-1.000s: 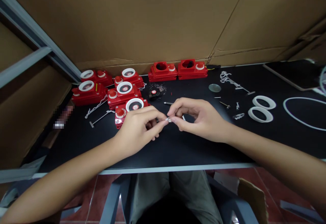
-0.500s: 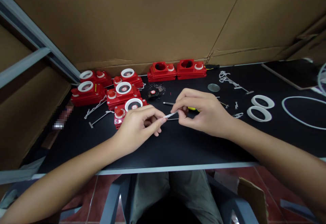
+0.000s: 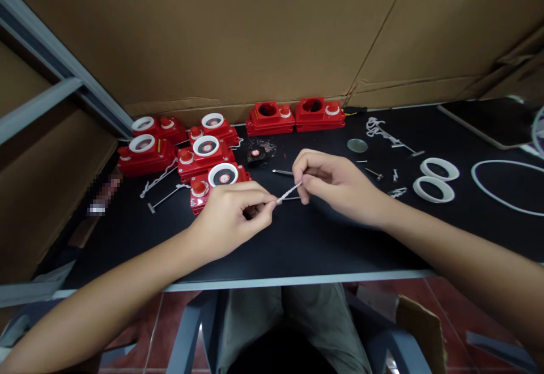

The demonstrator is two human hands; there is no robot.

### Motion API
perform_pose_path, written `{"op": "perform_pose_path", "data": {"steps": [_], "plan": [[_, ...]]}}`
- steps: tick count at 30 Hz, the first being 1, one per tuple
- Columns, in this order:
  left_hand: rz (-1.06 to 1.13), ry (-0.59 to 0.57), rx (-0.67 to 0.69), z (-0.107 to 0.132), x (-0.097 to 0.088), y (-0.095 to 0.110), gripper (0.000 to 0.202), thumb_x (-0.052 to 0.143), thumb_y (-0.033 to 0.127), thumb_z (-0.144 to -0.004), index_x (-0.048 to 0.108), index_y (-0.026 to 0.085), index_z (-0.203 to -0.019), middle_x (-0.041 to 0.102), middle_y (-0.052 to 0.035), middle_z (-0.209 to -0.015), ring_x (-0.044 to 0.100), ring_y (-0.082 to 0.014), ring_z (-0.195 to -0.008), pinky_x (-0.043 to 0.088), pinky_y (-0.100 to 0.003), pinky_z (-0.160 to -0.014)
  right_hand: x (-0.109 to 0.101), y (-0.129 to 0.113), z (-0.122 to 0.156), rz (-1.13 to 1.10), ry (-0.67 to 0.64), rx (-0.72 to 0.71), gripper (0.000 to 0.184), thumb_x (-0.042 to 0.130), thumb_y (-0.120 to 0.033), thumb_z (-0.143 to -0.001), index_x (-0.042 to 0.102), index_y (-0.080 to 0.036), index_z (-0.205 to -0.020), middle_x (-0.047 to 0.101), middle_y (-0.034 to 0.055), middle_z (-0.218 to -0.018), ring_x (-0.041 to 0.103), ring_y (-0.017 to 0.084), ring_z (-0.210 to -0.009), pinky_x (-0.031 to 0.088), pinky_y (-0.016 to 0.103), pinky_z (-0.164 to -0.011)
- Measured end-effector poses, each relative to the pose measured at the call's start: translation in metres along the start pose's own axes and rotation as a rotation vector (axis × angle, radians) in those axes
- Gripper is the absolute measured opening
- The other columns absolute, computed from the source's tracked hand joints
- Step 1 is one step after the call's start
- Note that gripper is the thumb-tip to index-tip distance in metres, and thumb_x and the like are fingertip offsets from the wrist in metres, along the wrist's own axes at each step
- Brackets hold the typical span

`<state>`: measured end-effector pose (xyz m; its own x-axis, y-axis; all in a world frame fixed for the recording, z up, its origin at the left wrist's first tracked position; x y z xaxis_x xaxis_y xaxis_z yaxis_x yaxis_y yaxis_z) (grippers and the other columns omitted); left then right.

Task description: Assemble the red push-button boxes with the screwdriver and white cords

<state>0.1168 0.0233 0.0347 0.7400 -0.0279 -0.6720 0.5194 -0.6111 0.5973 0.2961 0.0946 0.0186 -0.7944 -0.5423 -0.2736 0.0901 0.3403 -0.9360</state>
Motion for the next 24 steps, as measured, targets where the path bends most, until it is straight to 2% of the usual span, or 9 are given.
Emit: {"op": "perform_pose_path", "data": {"steps": [5,9,14,16,18,21,24], "plan": [[0.019,-0.080,-0.098,0.000,0.002,-0.006,0.021,0.066,0.013,-0.102,0.083,0.015,-0.090,0.080,-0.0005,-0.082,0.073,-0.0104,-0.071,0.052,-0.018,-0.068,0.005,0.007,0.001,-0.039,-0.105,0.126,0.010,0.052,-0.022,-0.089,0.056,-0.024,-0.080,0.065,-0.0007,-0.068,0.062,0.017,-0.066,0.050,0.031,-0.070],[0.102,-0.152,-0.181,-0.001,0.005,-0.009,0.027,0.059,0.017,-0.103,0.074,0.018,-0.080,0.072,0.0029,-0.075,0.064,-0.0096,-0.065,0.046,-0.019,-0.062,0.008,0.006,0.004,0.045,-0.170,0.070,0.015,0.049,-0.023,-0.090,0.053,-0.025,-0.075,0.063,-0.0002,-0.068,0.057,0.017,-0.066,0.044,0.032,-0.069],[0.124,-0.175,-0.185,-0.003,0.008,-0.008,0.034,0.053,0.021,-0.109,0.065,0.019,-0.077,0.066,0.0033,-0.074,0.060,-0.0106,-0.067,0.045,-0.021,-0.067,0.009,0.005,0.005,-0.004,-0.243,0.049,0.021,0.050,-0.025,-0.095,0.054,-0.024,-0.075,0.061,-0.0007,-0.067,0.055,0.016,-0.064,0.043,0.033,-0.068],[0.128,-0.180,-0.172,-0.003,0.008,-0.008,0.034,0.052,0.020,-0.110,0.067,0.019,-0.080,0.066,0.0030,-0.076,0.061,-0.0108,-0.068,0.045,-0.021,-0.068,0.011,0.005,0.005,-0.029,-0.259,0.047,0.028,0.054,-0.032,-0.102,0.056,-0.023,-0.076,0.060,-0.0010,-0.068,0.054,0.015,-0.063,0.042,0.032,-0.066],[0.130,-0.183,-0.162,-0.002,0.008,-0.009,0.032,0.053,0.020,-0.110,0.069,0.018,-0.082,0.068,0.0026,-0.078,0.063,-0.0109,-0.070,0.046,-0.022,-0.070,0.012,0.003,0.004,-0.034,-0.245,0.020,0.034,0.065,-0.037,-0.102,0.054,-0.023,-0.074,0.062,-0.0005,-0.073,0.055,0.014,-0.065,0.042,0.031,-0.066],[0.127,-0.197,-0.153,0.000,0.011,-0.011,0.029,0.057,0.018,-0.109,0.072,0.018,-0.084,0.071,0.0013,-0.081,0.066,-0.0119,-0.073,0.047,-0.022,-0.071,0.015,-0.001,0.004,-0.107,-0.188,-0.037,0.043,0.081,-0.027,-0.095,0.046,-0.022,-0.070,0.070,0.0035,-0.091,0.062,0.013,-0.075,0.047,0.029,-0.071],[0.118,-0.217,-0.158,0.002,0.013,-0.013,0.029,0.058,0.017,-0.107,0.075,0.017,-0.084,0.073,-0.0004,-0.084,0.068,-0.0130,-0.074,0.047,-0.024,-0.071,0.020,0.000,0.004,-0.262,-0.202,-0.003,0.046,0.084,-0.024,-0.095,0.045,-0.022,-0.071,0.077,0.0072,-0.102,0.073,0.015,-0.083,0.056,0.030,-0.077]]}}
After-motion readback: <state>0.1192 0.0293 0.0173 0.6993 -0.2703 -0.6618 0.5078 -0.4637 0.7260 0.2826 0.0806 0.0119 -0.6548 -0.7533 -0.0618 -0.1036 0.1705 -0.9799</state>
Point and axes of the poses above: each hand's wrist, its own z-axis away from the middle knuckle, its own x-axis out of the palm, y = z × x, the point moved 6 cm from there along -z, towards the middle knuckle
